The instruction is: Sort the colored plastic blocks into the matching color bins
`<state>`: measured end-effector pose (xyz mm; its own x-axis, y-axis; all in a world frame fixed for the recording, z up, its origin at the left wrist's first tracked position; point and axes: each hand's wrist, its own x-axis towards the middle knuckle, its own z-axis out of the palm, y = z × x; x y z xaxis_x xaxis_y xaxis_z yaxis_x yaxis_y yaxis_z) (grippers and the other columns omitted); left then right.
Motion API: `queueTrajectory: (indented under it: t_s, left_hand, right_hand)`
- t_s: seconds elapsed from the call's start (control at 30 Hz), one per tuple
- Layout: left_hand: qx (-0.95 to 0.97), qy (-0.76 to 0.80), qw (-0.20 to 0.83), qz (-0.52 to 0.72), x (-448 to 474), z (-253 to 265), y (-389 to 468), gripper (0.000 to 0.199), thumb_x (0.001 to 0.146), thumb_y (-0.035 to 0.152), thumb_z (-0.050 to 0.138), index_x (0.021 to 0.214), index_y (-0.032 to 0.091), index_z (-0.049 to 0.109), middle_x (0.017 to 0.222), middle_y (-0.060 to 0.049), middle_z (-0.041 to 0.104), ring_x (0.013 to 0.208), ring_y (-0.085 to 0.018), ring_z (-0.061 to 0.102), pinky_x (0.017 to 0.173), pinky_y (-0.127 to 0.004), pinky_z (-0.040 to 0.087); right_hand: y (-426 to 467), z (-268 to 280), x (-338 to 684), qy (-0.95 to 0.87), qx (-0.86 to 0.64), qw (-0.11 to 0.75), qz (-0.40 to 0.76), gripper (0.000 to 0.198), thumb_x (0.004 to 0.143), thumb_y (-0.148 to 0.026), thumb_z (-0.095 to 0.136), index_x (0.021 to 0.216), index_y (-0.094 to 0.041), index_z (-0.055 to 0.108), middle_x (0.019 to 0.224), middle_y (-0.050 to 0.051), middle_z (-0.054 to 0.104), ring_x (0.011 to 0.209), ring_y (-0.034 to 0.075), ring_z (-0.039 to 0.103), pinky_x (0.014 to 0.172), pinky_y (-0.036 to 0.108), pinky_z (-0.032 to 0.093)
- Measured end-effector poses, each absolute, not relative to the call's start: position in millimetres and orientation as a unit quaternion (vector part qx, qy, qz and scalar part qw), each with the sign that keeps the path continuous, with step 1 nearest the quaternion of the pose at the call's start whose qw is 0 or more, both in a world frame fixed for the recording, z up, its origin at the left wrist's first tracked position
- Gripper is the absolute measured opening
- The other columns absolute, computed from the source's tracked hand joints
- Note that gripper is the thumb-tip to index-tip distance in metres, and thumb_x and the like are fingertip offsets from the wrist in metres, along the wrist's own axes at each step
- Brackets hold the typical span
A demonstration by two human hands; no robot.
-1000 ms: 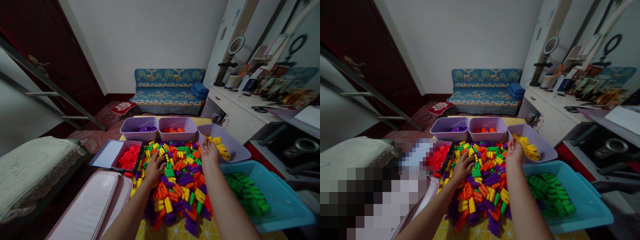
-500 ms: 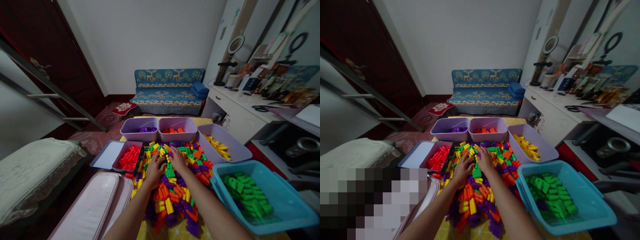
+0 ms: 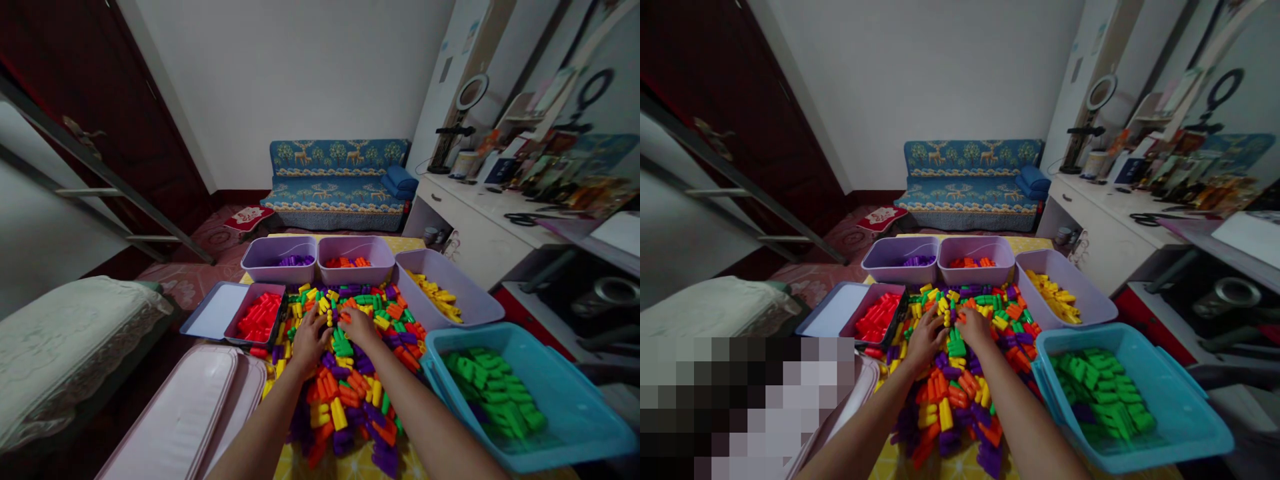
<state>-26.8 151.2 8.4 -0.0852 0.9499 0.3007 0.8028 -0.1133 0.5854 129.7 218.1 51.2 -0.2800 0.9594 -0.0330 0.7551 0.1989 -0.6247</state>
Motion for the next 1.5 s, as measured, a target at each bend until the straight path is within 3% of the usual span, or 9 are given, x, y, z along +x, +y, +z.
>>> queueTrajectory:
  t_s: [0.17, 0.3, 0.43, 0.6, 0.73, 0.97, 1.13, 1.37, 1.5]
  left_hand:
    - [0.668, 0.662, 0.110, 0.323, -26, 10, 150, 0.024, 0.089, 0.032, 0.058, 0.109, 0.022, 0.067, 0.150, -0.010, 0.043, 0.133, -0.028, 0.047, 0.109, -0.046, 0.043]
    - [0.666, 0.664, 0.109, 0.323, -26, 8, 151, 0.029, 0.089, 0.032, 0.058, 0.116, 0.024, 0.065, 0.150, -0.009, 0.042, 0.134, -0.028, 0.046, 0.110, -0.045, 0.042]
    - [0.665, 0.663, 0.108, 0.325, -27, 5, 151, 0.030, 0.088, 0.032, 0.059, 0.116, 0.025, 0.066, 0.149, -0.008, 0.044, 0.133, -0.028, 0.047, 0.109, -0.045, 0.043]
    - [0.665, 0.663, 0.109, 0.327, -26, 8, 150, 0.030, 0.088, 0.032, 0.058, 0.117, 0.025, 0.065, 0.150, -0.008, 0.044, 0.134, -0.028, 0.046, 0.109, -0.045, 0.042]
    - [0.667, 0.663, 0.113, 0.321, -26, 9, 150, 0.031, 0.088, 0.030, 0.058, 0.118, 0.024, 0.065, 0.151, -0.009, 0.042, 0.134, -0.027, 0.046, 0.110, -0.044, 0.041]
    - [0.666, 0.664, 0.115, 0.320, -27, 7, 151, 0.033, 0.089, 0.032, 0.057, 0.120, 0.023, 0.064, 0.152, -0.010, 0.041, 0.135, -0.028, 0.045, 0.110, -0.045, 0.041]
    - [0.667, 0.665, 0.117, 0.315, -27, 8, 150, 0.033, 0.089, 0.033, 0.057, 0.120, 0.024, 0.064, 0.151, -0.009, 0.042, 0.135, -0.028, 0.044, 0.110, -0.045, 0.041]
    - [0.667, 0.664, 0.117, 0.318, -27, 7, 151, 0.032, 0.089, 0.032, 0.057, 0.119, 0.024, 0.064, 0.152, -0.009, 0.041, 0.135, -0.028, 0.044, 0.110, -0.046, 0.041]
    - [0.665, 0.664, 0.114, 0.323, -27, 7, 150, 0.032, 0.089, 0.033, 0.057, 0.119, 0.024, 0.064, 0.151, -0.009, 0.041, 0.135, -0.028, 0.045, 0.109, -0.046, 0.042]
  right_hand:
    - [221, 47, 136, -0.688, -0.574, 0.282, 0.343, 0.028, 0.073, -0.036, 0.069, 0.097, -0.022, 0.069, 0.094, 0.004, 0.073, 0.089, 0.020, 0.067, 0.078, 0.031, 0.051]
    - [229, 56, 134, -0.486, -0.525, 0.446, 0.537, 0.036, 0.054, -0.045, 0.081, 0.075, -0.019, 0.068, 0.068, 0.001, 0.069, 0.065, 0.018, 0.064, 0.058, 0.027, 0.049]
    - [242, 72, 132, -0.407, -0.487, 0.476, 0.609, 0.035, 0.058, -0.048, 0.080, 0.068, -0.019, 0.063, 0.049, -0.005, 0.056, 0.044, 0.012, 0.052, 0.042, 0.023, 0.042]
    - [268, 98, 127, -0.316, -0.410, 0.551, 0.655, 0.020, 0.066, -0.024, 0.078, 0.075, -0.020, 0.061, 0.064, -0.003, 0.065, 0.060, 0.012, 0.064, 0.059, 0.024, 0.056]
    - [279, 109, 121, -0.265, -0.370, 0.592, 0.665, 0.020, 0.067, -0.008, 0.072, 0.076, -0.020, 0.059, 0.072, -0.003, 0.067, 0.074, 0.011, 0.069, 0.074, 0.024, 0.058]
    - [280, 104, 121, -0.234, -0.362, 0.595, 0.678, 0.027, 0.068, -0.004, 0.070, 0.069, -0.021, 0.049, 0.069, -0.004, 0.065, 0.081, 0.013, 0.071, 0.080, 0.026, 0.057]
    - [282, 103, 123, -0.243, -0.369, 0.582, 0.683, 0.022, 0.071, -0.009, 0.068, 0.078, -0.022, 0.052, 0.081, -0.001, 0.070, 0.090, 0.013, 0.070, 0.086, 0.029, 0.055]
    - [274, 99, 128, -0.304, -0.396, 0.539, 0.678, 0.022, 0.073, -0.026, 0.065, 0.095, -0.026, 0.060, 0.107, 0.004, 0.072, 0.103, 0.019, 0.068, 0.083, 0.035, 0.055]
    - [255, 82, 141, -0.435, -0.493, 0.502, 0.563, 0.035, 0.068, -0.041, 0.067, 0.097, -0.022, 0.064, 0.102, 0.008, 0.073, 0.095, 0.024, 0.069, 0.080, 0.038, 0.054]
